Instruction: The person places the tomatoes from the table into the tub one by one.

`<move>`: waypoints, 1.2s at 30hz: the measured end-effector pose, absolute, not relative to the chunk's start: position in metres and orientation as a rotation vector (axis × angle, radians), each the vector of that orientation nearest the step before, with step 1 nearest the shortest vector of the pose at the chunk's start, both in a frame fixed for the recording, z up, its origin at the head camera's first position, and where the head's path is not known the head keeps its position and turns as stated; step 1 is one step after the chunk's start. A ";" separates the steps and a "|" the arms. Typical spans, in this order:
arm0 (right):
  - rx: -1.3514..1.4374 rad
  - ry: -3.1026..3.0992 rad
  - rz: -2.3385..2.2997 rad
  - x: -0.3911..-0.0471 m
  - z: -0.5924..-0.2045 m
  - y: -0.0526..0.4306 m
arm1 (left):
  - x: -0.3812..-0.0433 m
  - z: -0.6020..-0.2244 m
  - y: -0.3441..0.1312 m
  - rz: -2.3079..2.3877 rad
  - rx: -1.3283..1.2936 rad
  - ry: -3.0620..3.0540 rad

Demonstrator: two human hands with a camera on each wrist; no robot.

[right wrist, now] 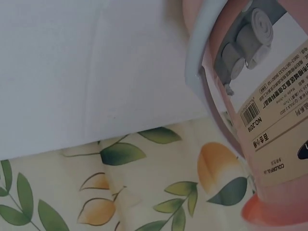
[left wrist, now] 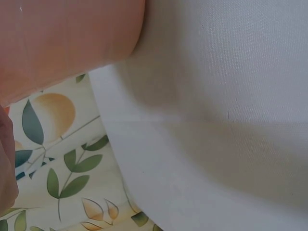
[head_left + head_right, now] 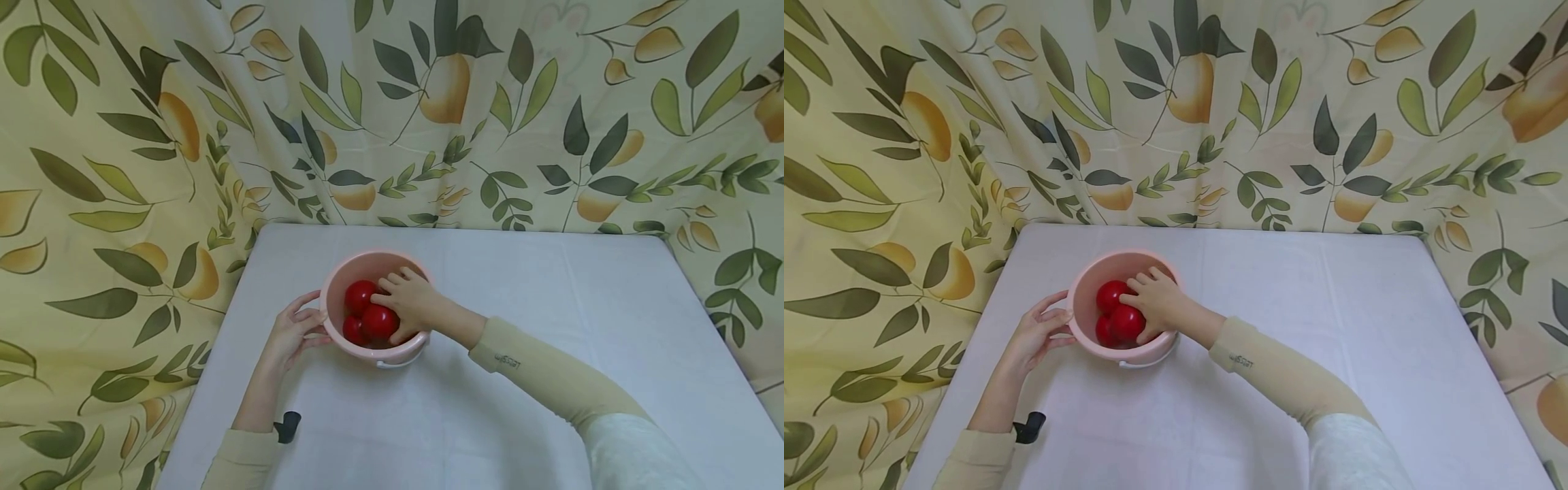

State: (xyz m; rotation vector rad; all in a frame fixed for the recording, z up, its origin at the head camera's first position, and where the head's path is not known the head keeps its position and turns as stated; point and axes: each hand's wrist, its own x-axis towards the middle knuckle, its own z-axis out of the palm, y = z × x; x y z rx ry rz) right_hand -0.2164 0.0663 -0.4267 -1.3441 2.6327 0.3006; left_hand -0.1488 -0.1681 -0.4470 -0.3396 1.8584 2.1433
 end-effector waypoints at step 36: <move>-1.404 2.618 0.064 -0.229 -0.409 0.076 | -0.152 -0.447 -0.167 2.130 -0.340 1.865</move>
